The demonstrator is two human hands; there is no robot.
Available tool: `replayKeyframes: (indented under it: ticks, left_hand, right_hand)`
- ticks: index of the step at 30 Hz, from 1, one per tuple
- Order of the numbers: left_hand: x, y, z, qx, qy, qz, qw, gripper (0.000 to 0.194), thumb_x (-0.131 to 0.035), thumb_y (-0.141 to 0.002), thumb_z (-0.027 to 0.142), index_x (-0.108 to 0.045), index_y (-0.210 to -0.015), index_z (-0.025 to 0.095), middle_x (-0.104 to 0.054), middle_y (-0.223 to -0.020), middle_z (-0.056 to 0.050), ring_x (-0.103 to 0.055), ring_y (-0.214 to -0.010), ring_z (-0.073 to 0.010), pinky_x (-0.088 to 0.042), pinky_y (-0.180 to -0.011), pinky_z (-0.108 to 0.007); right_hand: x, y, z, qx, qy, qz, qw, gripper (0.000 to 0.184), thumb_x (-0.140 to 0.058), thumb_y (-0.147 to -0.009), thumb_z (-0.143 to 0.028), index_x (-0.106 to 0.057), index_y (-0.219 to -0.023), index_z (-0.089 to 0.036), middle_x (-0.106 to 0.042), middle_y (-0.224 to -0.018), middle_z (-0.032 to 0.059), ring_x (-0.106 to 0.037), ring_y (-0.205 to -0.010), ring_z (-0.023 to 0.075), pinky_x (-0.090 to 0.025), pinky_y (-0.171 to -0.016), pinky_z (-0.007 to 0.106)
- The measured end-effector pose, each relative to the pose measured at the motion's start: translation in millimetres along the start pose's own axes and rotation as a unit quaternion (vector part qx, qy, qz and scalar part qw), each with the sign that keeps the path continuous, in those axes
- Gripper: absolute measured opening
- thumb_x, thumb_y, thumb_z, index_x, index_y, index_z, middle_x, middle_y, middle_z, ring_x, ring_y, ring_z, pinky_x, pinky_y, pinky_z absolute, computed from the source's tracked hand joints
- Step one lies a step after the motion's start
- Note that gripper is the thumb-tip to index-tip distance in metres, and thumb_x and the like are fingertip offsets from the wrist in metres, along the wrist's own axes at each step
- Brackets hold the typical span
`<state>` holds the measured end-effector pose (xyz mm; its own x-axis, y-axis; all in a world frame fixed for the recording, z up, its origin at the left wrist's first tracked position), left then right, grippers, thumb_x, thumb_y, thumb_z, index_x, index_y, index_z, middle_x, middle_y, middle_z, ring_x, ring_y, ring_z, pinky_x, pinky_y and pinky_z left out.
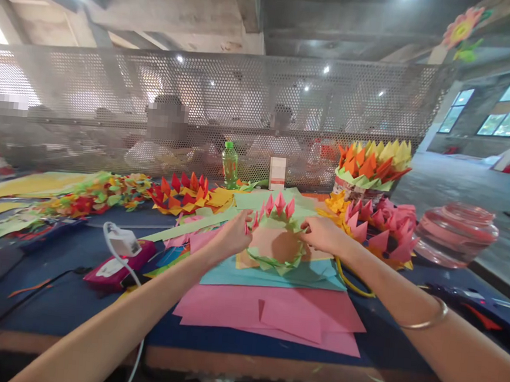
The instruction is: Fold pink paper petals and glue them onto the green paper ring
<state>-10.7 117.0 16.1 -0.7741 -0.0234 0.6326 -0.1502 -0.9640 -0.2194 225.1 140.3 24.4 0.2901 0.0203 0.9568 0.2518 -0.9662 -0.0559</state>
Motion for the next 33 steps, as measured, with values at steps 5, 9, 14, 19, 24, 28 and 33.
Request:
replayKeyframes:
  ticks: [5,9,14,19,24,28,33]
  left_hand:
    - [5.4,-17.5,-3.1,-0.012,0.019,-0.035,0.999,0.03,-0.063,-0.098,0.032,-0.061,-0.123,0.015,-0.064,-0.12,-0.009,-0.066,-0.101,-0.0235,-0.058,-0.086,-0.043]
    - [11.3,-28.5,-15.5,0.013,-0.018,-0.024,0.999,0.03,-0.063,-0.098,0.033,-0.062,-0.121,0.014,-0.064,-0.12,-0.009,-0.066,-0.102,-0.0242,-0.058,-0.086,-0.043]
    - [15.3,-33.9,-29.2,0.051,-0.066,-0.021,0.996,0.03,-0.063,-0.098,0.033,-0.062,-0.121,0.014,-0.064,-0.12,-0.009,-0.066,-0.101,-0.0239,-0.058,-0.085,-0.042]
    - [18.4,-34.2,-32.9,0.089,-0.101,-0.023,0.991,0.03,-0.063,-0.097,0.034,-0.063,-0.12,0.014,-0.065,-0.118,-0.008,-0.067,-0.099,-0.0239,-0.058,-0.084,-0.041]
    - [20.5,-40.2,-33.9,0.124,-0.116,-0.008,0.985,0.03,-0.064,-0.097,0.034,-0.063,-0.12,0.014,-0.065,-0.119,-0.008,-0.066,-0.1,-0.0248,-0.058,-0.084,-0.041]
    - [20.6,-50.5,-30.9,0.134,-0.11,-0.001,0.985,0.031,-0.064,-0.097,0.034,-0.062,-0.121,0.014,-0.064,-0.121,-0.008,-0.066,-0.101,-0.0247,-0.058,-0.085,-0.042]
    - [11.4,-57.6,-26.7,0.136,-0.094,0.007,0.986,0.032,-0.063,-0.097,0.034,-0.062,-0.123,0.015,-0.063,-0.123,-0.009,-0.065,-0.104,-0.0256,-0.057,-0.086,-0.043]
  right_hand:
    - [-7.1,-14.7,11.0,-0.04,-0.044,0.049,0.997,0.033,-0.061,-0.099,-0.037,-0.061,-0.125,-0.017,-0.063,-0.124,0.0088,-0.066,-0.104,0.0238,-0.057,-0.088,0.044]
    - [-16.1,-38.8,15.0,-0.057,-0.075,0.071,0.993,0.033,-0.062,-0.099,-0.036,-0.06,-0.126,-0.017,-0.063,-0.125,0.0092,-0.065,-0.105,0.0239,-0.057,-0.088,0.045]
    - [-25.0,-51.7,15.8,-0.03,-0.115,0.073,0.99,0.032,-0.062,-0.099,-0.036,-0.061,-0.125,-0.017,-0.063,-0.126,0.0088,-0.065,-0.106,0.0245,-0.056,-0.089,0.044]
    - [-33.8,-52.7,11.5,0.028,-0.146,0.042,0.988,0.033,-0.064,-0.098,-0.035,-0.062,-0.124,-0.016,-0.064,-0.124,0.0077,-0.066,-0.104,0.0254,-0.057,-0.087,0.044]
    - [-30.9,-44.5,8.6,0.047,-0.152,0.046,0.986,0.032,-0.063,-0.098,-0.034,-0.061,-0.124,-0.017,-0.063,-0.125,0.0087,-0.065,-0.105,0.0242,-0.057,-0.087,0.044]
    - [-20.8,-31.5,13.5,0.045,-0.147,0.06,0.986,0.031,-0.063,-0.098,-0.034,-0.062,-0.124,-0.017,-0.063,-0.126,0.0085,-0.065,-0.106,0.0244,-0.056,-0.089,0.044]
    - [-21.8,-18.2,21.6,0.037,-0.147,0.06,0.987,0.03,-0.062,-0.099,-0.034,-0.061,-0.124,-0.018,-0.063,-0.126,0.0089,-0.065,-0.106,0.0237,-0.056,-0.09,0.044]
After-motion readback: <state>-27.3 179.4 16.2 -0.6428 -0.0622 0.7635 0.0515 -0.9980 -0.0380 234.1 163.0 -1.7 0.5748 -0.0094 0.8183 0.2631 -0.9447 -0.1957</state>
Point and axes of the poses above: each hand's wrist, its own y-axis away from the middle knuckle, its own x-axis out of the back of the hand, z = x × y, the point moved 4 cm from there along -y, towards the middle knuckle
